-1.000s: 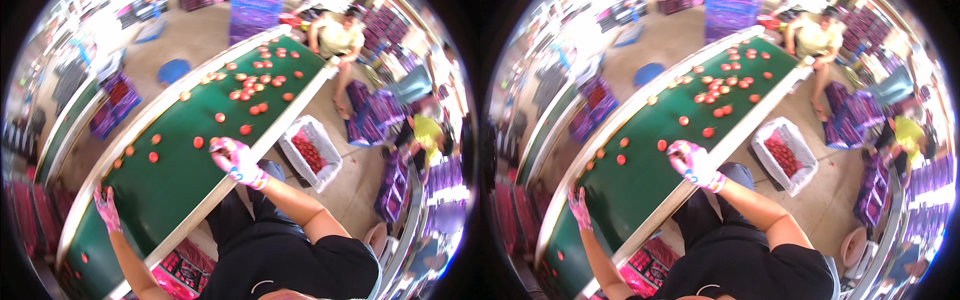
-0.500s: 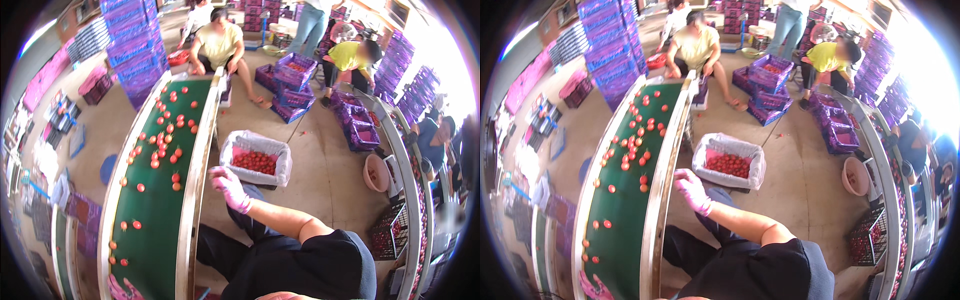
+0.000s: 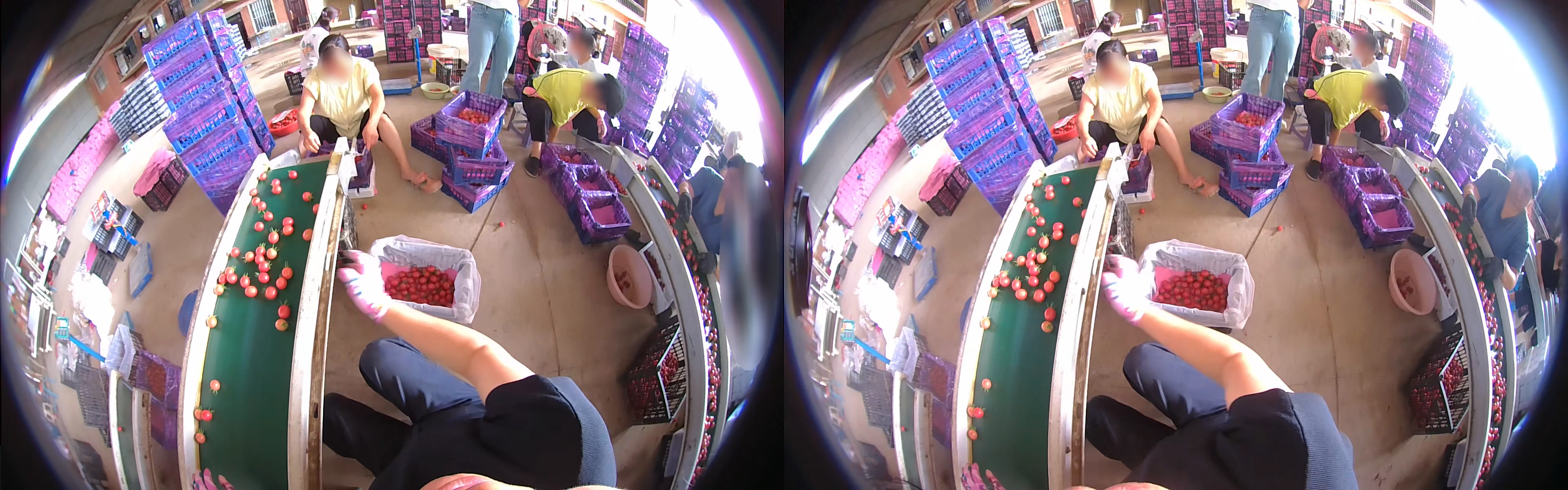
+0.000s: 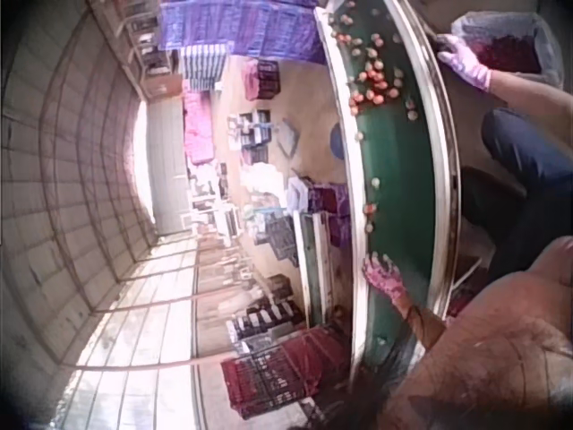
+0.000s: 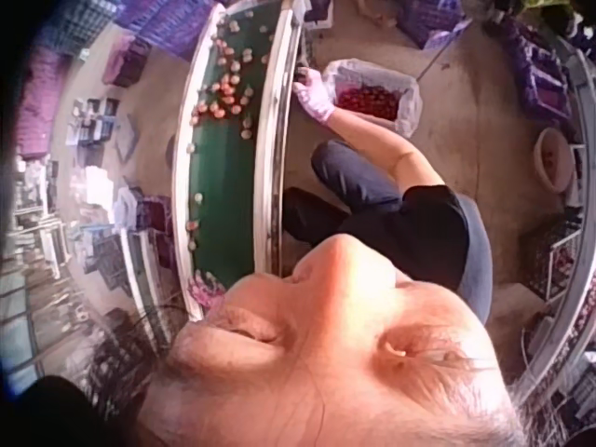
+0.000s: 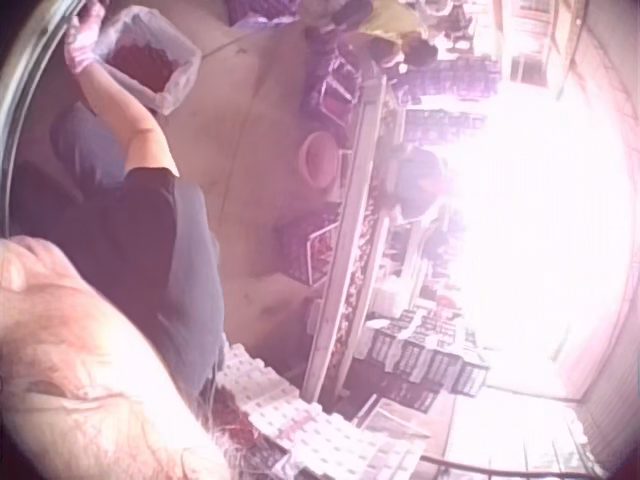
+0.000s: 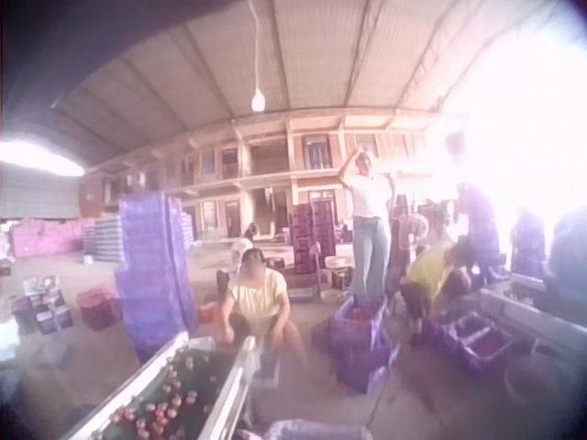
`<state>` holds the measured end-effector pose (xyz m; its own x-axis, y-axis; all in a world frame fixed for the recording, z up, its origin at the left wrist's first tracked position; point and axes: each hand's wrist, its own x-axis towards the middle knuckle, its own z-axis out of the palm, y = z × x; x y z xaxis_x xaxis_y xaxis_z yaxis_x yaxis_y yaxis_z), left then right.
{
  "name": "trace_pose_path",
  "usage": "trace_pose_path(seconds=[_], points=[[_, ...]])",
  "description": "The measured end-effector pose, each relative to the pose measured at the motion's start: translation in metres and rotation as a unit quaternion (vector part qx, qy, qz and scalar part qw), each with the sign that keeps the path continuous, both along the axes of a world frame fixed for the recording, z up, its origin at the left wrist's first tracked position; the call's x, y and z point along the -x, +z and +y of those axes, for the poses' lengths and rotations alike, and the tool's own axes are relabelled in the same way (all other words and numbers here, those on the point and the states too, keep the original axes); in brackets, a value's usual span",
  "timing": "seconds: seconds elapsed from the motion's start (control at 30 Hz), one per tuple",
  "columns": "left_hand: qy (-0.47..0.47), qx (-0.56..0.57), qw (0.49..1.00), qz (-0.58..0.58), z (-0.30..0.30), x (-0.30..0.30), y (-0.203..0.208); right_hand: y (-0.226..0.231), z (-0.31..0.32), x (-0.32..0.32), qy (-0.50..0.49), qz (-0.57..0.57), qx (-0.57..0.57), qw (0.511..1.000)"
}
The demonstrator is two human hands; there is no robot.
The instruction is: The person picks cherry tomatoes from a moving conveyor belt by hand and places them into a white bin on the floor.
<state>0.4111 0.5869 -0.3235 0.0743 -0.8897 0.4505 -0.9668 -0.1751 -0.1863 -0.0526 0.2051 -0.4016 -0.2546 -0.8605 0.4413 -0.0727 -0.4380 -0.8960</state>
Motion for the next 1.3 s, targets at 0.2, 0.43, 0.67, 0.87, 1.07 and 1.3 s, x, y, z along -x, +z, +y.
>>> trace_pose_path(seconds=[0.2,0.43,0.67,0.87,1.07,1.3], points=[[-0.014,0.066,0.996,0.061,-0.046,0.015,-0.023,0.077,0.062,-0.168,0.316,0.163,0.259,0.898],[-0.106,0.117,0.986,0.060,-0.051,0.050,0.004,-0.010,0.154,-0.280,0.484,0.404,0.403,0.664],[-0.127,0.144,0.974,0.121,-0.047,0.068,0.012,0.011,0.132,-0.278,0.276,0.621,0.184,0.710],[-0.150,0.050,0.965,0.210,-0.040,0.081,-0.019,0.015,0.126,-0.283,0.241,0.552,0.235,0.763],[-0.188,0.046,0.956,0.219,-0.043,0.104,-0.005,0.032,0.127,-0.284,0.305,0.532,0.158,0.773],[-0.083,0.090,0.972,0.202,-0.034,0.056,-0.015,0.014,0.132,-0.293,0.283,0.481,0.255,0.790]])
